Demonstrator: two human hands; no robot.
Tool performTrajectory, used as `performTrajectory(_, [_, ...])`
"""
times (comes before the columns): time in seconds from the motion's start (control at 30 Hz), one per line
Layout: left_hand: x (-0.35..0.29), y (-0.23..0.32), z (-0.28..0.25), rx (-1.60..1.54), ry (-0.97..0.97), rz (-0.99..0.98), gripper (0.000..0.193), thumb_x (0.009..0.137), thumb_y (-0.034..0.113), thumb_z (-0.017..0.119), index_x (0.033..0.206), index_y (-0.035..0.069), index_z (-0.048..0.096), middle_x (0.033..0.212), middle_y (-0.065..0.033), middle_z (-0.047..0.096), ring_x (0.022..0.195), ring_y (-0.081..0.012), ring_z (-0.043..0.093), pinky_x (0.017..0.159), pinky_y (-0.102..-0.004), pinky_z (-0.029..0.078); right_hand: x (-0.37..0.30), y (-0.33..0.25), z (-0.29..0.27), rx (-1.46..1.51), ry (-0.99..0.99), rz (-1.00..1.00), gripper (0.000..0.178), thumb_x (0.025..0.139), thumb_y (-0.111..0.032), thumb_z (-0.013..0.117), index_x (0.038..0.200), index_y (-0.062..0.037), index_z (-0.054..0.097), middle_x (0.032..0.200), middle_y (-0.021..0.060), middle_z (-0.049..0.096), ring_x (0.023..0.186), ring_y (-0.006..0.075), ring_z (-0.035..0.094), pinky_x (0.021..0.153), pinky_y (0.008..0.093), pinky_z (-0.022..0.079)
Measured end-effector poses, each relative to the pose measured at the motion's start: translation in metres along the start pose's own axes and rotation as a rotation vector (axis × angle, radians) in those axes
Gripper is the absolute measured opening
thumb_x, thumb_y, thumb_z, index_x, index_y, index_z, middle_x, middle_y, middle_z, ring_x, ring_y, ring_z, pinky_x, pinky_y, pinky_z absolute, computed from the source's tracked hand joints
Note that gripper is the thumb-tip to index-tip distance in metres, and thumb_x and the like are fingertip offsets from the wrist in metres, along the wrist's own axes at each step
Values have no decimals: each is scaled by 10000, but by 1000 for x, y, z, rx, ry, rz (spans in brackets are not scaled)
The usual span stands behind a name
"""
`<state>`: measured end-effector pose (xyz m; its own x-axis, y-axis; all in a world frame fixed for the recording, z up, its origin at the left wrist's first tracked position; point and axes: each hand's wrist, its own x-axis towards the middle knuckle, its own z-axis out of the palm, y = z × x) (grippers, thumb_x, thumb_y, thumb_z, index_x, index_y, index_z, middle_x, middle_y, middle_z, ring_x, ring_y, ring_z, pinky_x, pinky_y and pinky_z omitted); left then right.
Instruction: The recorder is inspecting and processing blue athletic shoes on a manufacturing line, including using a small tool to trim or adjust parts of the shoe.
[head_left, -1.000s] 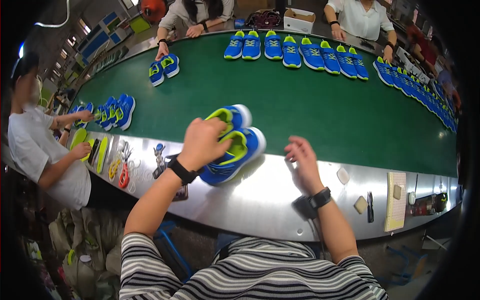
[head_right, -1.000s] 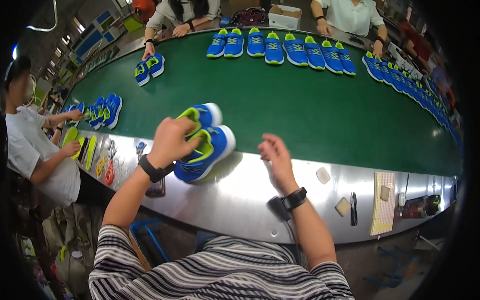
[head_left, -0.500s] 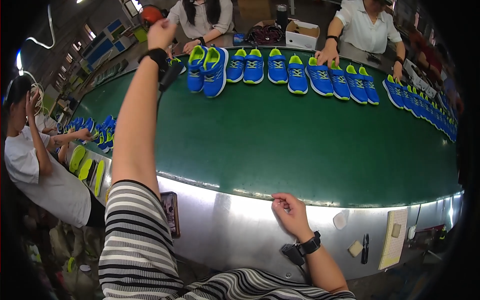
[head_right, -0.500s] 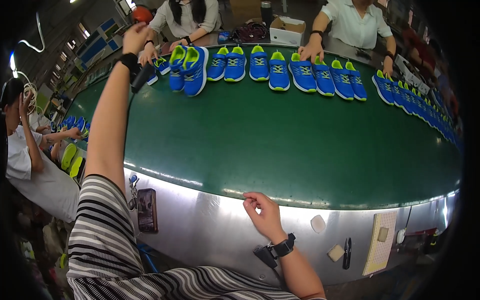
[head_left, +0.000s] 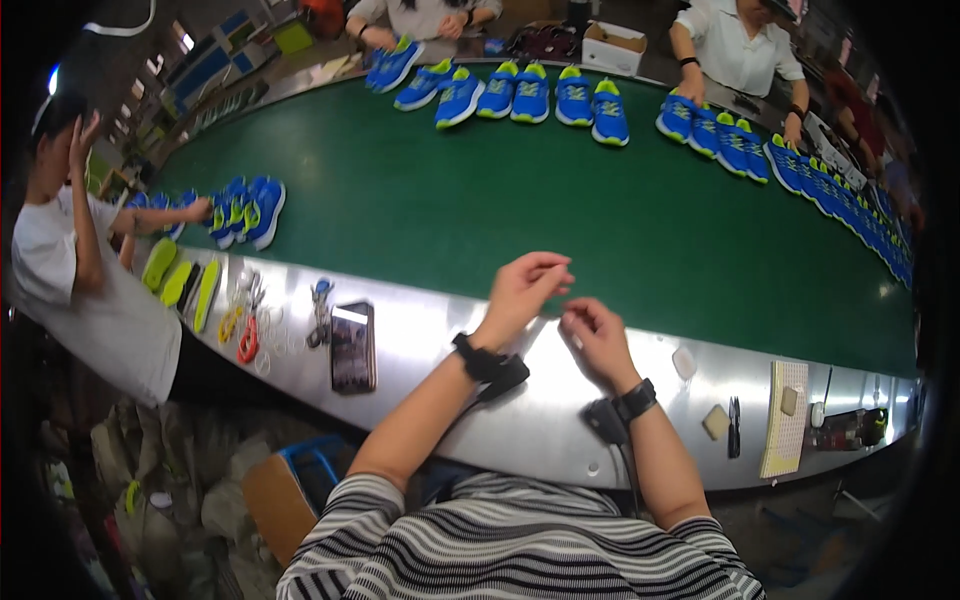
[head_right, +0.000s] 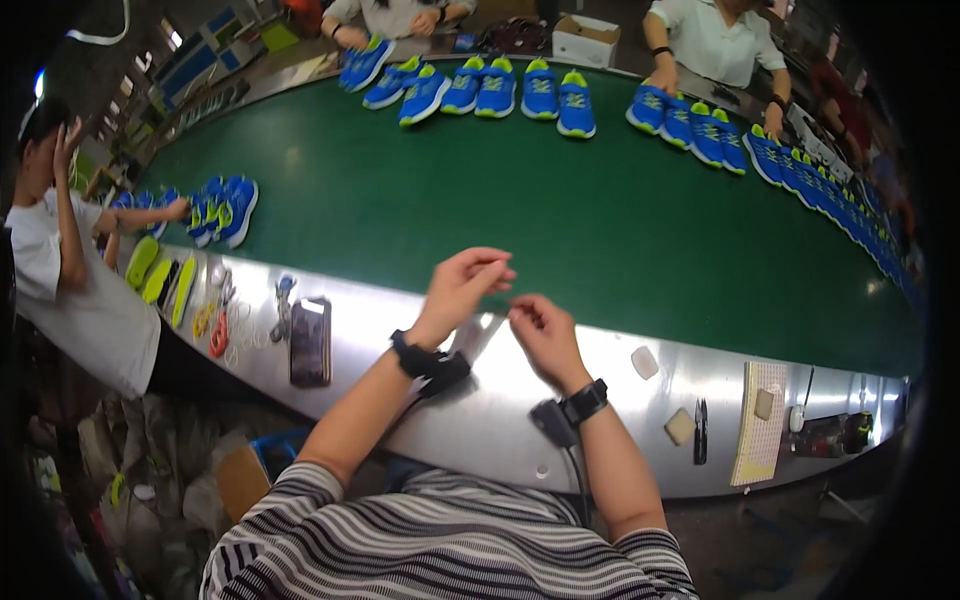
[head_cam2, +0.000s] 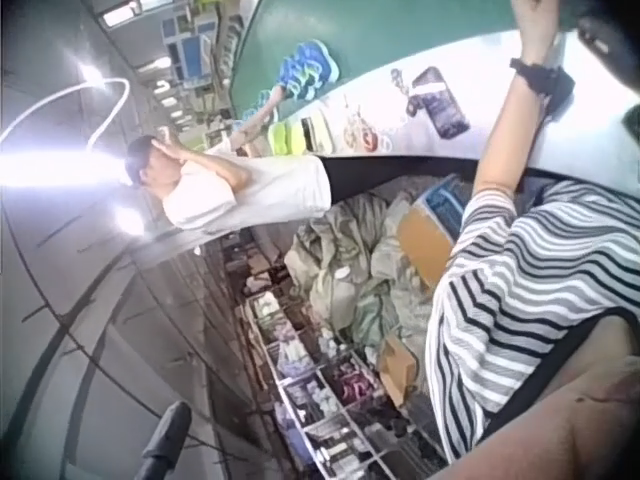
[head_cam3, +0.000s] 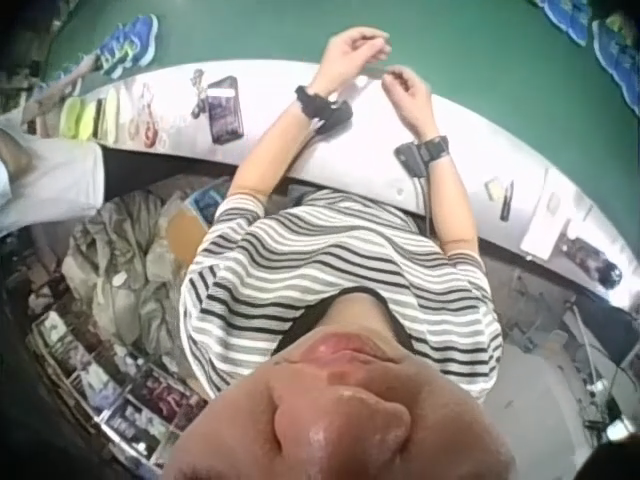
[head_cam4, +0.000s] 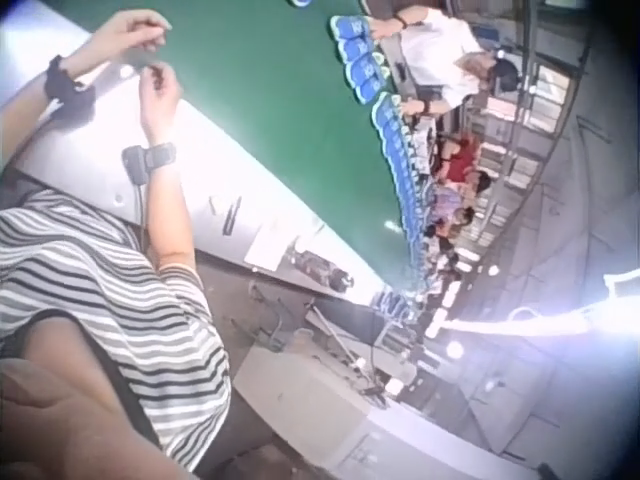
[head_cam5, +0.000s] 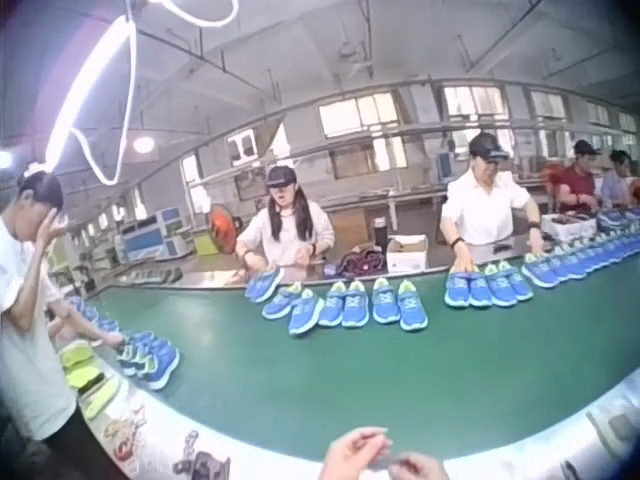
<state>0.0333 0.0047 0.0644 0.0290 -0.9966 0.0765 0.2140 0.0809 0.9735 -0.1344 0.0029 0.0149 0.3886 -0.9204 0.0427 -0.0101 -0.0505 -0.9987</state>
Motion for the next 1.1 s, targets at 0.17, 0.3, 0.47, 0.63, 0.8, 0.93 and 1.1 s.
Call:
performTrajectory(0.17, [8,-55,16,-221,56,-52,204,926,117,561,1084,-12,581,869,-67,634,778,-104,594,720,-238,505,-2,-2,-1,54,44,-40,218,910,-107,577,1098,2,590,933,31,635,807,94,568,767,239,476])
performTrajectory(0.3, [4,-60,0,-202,45,-48,179,926,90,548,1069,-13,581,862,-70,633,783,-105,596,736,-237,506,-1,2,2,-34,22,-34,219,908,-114,586,1096,-1,592,926,25,634,832,84,570,781,233,467])
performTrajectory(0.47, [5,-69,1,-173,15,1,171,916,82,555,1051,-22,575,889,-77,641,832,-109,608,758,-231,504,14,-7,-7,40,57,143,179,892,-160,598,1011,-27,617,887,13,635,772,76,551,712,209,433])
performTrajectory(0.63, [11,-66,2,-150,139,34,159,912,84,549,1031,-19,573,918,-79,644,837,-109,616,752,-234,504,42,-10,-2,50,12,200,183,891,-198,607,975,-35,613,861,8,622,760,74,552,688,201,423])
performTrajectory(0.8, [9,-63,-5,-145,90,-70,160,908,79,544,1028,-23,571,922,-79,645,840,-109,618,756,-233,503,44,5,4,80,66,52,142,903,-96,591,1010,-2,580,894,29,617,804,84,571,749,206,460])
performTrajectory(0.93, [13,-65,3,-138,68,-47,165,905,80,546,1030,-25,571,927,-82,646,835,-115,621,755,-235,507,44,2,-2,129,74,56,119,903,-99,591,990,-18,584,872,27,615,793,84,573,736,214,464])
performTrajectory(1.1, [14,-70,6,-222,49,-66,171,901,109,571,1023,-6,601,933,-89,642,826,-138,626,741,-263,538,46,10,-2,260,94,23,118,880,-121,626,940,-25,593,861,37,630,797,96,600,717,231,501])
